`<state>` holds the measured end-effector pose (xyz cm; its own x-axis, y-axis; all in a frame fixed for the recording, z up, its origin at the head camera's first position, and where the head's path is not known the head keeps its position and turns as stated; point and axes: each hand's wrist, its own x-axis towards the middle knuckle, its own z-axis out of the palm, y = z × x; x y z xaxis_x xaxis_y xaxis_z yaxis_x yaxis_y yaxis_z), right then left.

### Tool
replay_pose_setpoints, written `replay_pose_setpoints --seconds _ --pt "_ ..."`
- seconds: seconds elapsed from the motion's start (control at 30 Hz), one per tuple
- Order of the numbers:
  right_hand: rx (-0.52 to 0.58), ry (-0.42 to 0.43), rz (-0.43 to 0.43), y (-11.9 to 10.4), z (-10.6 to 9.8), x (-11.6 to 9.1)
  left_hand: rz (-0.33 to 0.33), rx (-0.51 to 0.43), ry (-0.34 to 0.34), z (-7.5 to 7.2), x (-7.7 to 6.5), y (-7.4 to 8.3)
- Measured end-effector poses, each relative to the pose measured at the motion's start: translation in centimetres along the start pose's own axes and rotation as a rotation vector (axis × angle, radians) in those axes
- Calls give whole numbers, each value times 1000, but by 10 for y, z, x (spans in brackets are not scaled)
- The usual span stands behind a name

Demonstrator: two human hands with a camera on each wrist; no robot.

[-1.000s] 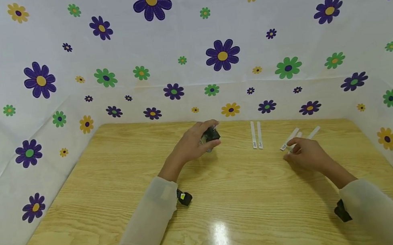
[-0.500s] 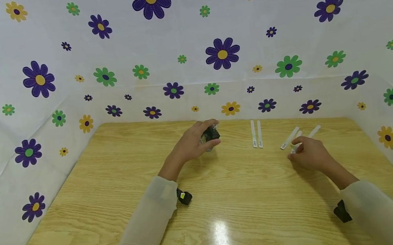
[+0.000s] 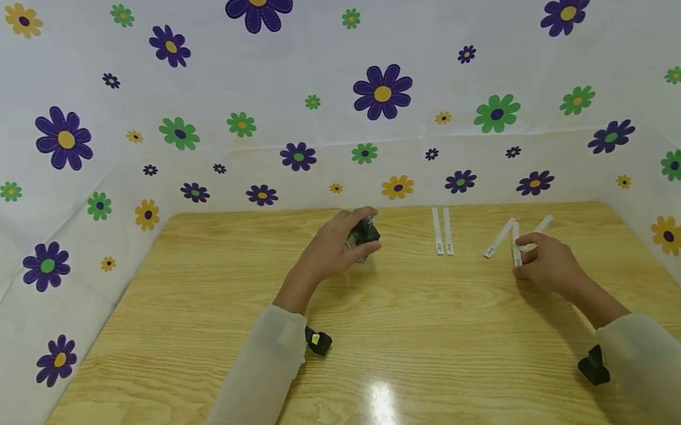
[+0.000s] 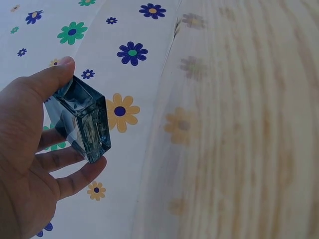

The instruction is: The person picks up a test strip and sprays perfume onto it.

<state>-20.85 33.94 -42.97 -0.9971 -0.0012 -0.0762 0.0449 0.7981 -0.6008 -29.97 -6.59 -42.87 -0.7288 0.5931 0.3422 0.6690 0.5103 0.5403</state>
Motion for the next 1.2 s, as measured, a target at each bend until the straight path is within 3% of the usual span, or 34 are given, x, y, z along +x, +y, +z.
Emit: replay_pose_setpoints --seconds 0.2,0.57,1.2 --pt "48 24 6 4 -1 -2 8 9 -5 0 1 -1" --pt "74 78 -68 -5 -7 -10 10 6 -15 0 1 0" --pt "32 75 -229 -53 2 -13 11 12 -15 -2 0 2"
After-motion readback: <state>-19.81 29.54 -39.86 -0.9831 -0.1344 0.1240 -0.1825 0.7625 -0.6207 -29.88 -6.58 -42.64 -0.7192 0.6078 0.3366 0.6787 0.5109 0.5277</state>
